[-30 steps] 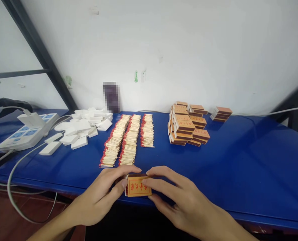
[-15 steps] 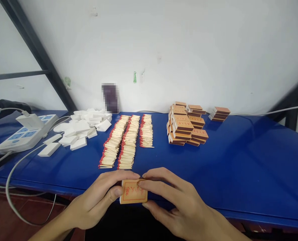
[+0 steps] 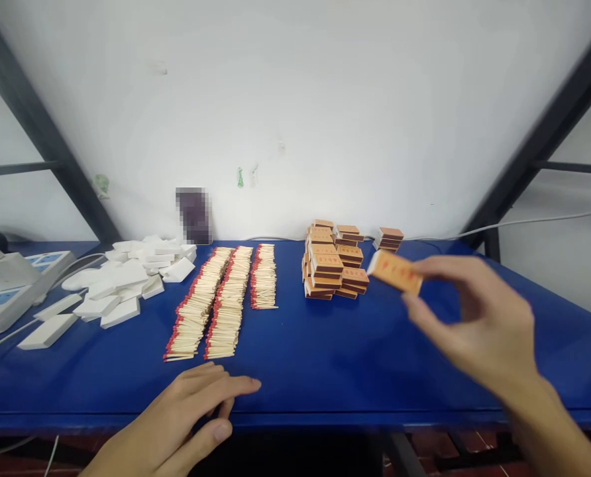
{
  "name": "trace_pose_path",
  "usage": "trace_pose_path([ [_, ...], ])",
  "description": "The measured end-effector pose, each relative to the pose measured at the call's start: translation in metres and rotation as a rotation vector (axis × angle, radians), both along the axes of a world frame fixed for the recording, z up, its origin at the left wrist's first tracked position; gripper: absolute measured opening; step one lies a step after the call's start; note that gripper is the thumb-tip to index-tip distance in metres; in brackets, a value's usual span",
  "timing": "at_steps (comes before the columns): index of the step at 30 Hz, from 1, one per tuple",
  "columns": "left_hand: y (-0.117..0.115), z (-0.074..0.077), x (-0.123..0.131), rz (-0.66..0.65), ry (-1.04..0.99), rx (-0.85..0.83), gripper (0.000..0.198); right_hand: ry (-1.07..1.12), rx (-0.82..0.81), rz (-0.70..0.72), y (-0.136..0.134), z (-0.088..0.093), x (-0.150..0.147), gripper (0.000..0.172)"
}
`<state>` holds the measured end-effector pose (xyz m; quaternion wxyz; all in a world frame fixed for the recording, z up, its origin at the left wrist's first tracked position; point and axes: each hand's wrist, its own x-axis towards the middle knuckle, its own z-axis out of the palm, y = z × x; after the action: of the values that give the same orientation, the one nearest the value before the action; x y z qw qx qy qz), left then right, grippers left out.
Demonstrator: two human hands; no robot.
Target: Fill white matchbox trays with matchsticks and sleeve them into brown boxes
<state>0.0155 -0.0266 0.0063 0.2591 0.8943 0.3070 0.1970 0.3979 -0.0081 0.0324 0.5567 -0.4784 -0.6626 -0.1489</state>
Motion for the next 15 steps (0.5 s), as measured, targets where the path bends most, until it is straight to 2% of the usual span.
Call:
trace_pose_path([
  [2,0.0,0.002,0.003,-0.003,0.03,0.059,0.031,0.153,-0.096,-0.138,0.027,0.011,0.035,0.034],
  [4,0.0,0.002,0.004,0.006,0.031,0.126,0.028,0.145,-0.286,-0.304,0.059,0.02,0.067,0.035],
  [6,-0.001,0.0,0.004,0.02,0.023,0.189,0.027,0.047,-0.468,-0.266,0.09,0.026,0.093,0.033],
  [8,-0.002,-0.001,0.004,0.041,0.008,0.245,0.026,-0.017,-0.539,-0.219,0.118,0.027,0.113,0.028],
  [11,-0.002,0.0,0.005,0.076,-0.01,0.295,0.026,-0.066,-0.55,-0.204,0.148,0.019,0.134,0.027],
  [15,0.0,0.003,0.009,0.059,-0.032,0.294,0.024,-0.133,-0.548,-0.126,0.17,0.001,0.151,0.032],
])
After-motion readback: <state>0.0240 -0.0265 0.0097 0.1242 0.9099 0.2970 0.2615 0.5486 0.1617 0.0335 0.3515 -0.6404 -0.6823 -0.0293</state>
